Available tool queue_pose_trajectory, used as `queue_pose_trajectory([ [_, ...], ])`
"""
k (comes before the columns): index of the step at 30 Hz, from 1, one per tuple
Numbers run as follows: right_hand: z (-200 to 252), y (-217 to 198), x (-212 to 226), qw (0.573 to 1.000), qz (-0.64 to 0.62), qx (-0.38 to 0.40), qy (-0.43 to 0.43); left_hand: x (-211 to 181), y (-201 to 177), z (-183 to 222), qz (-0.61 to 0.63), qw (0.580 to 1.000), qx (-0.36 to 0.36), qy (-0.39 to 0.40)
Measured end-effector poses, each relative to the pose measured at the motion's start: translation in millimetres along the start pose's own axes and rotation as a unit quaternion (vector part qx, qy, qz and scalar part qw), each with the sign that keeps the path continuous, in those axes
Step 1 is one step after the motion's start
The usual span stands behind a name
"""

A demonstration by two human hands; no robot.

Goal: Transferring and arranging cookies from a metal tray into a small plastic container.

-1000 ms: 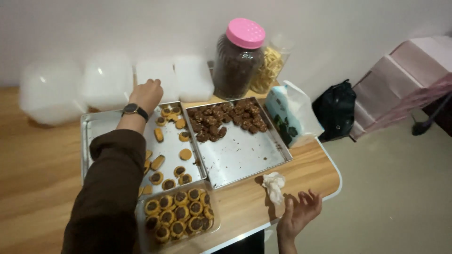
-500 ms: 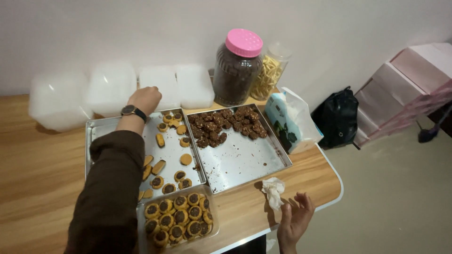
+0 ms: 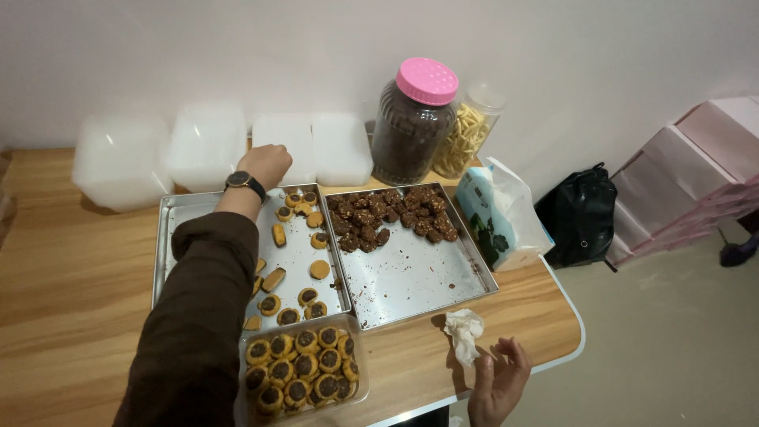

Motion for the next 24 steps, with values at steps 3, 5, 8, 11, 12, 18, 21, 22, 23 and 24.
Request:
queue_pose_trajectory([
  [3, 0, -2, -8, 1.0, 0.0, 0.005, -0.015, -8, -9, 8, 0.038, 0.997, -0.061, 0.0],
  [5, -2, -2, -1, 1.0, 0.019, 0.01, -0.014, -11, -7, 10, 0.009, 0.991, -0.134, -0.008],
  [8, -5, -3, -2, 0.998, 0.049, 0.028, -0.018, -14, -15, 14, -0.018, 0.972, -0.231, -0.029],
  [11, -7, -5, -2, 0.989, 0.113, 0.09, -0.014, -11, -33, 16, 0.017, 0.964, -0.256, -0.064],
  [12, -8, -4, -3, 0.976, 0.167, 0.139, -0.007, -9, -38, 16, 0.05, 0.961, -0.257, -0.086],
  [18, -17, 7, 6, 0.936, 0.231, 0.257, -0.065, -23, -145, 81, 0.588, 0.738, -0.317, -0.093],
  [21, -16, 12, -24, 0.913, 0.241, 0.321, -0.072, -53, -186, 134, 0.803, 0.567, -0.181, -0.021],
  [22, -21, 17, -16, 0.914, 0.239, 0.321, -0.072, -62, -195, 153, 0.802, 0.569, -0.182, -0.021],
  [23, -25, 23, -11, 0.907, 0.255, 0.331, -0.047, -71, -204, 172, 0.806, 0.57, -0.159, 0.009],
  [24, -28, 28, -5, 0.899, 0.271, 0.342, -0.022, -81, -213, 190, 0.808, 0.571, -0.136, 0.039],
])
Point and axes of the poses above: each hand's wrist, its own z-axis away from the middle knuckle, its own y-axis out of the palm, x = y × z, the point moved 2 cm from there along -z, towards the middle knuckle, and after that the axes turned 4 degrees about -x, right-handed, at the moved point
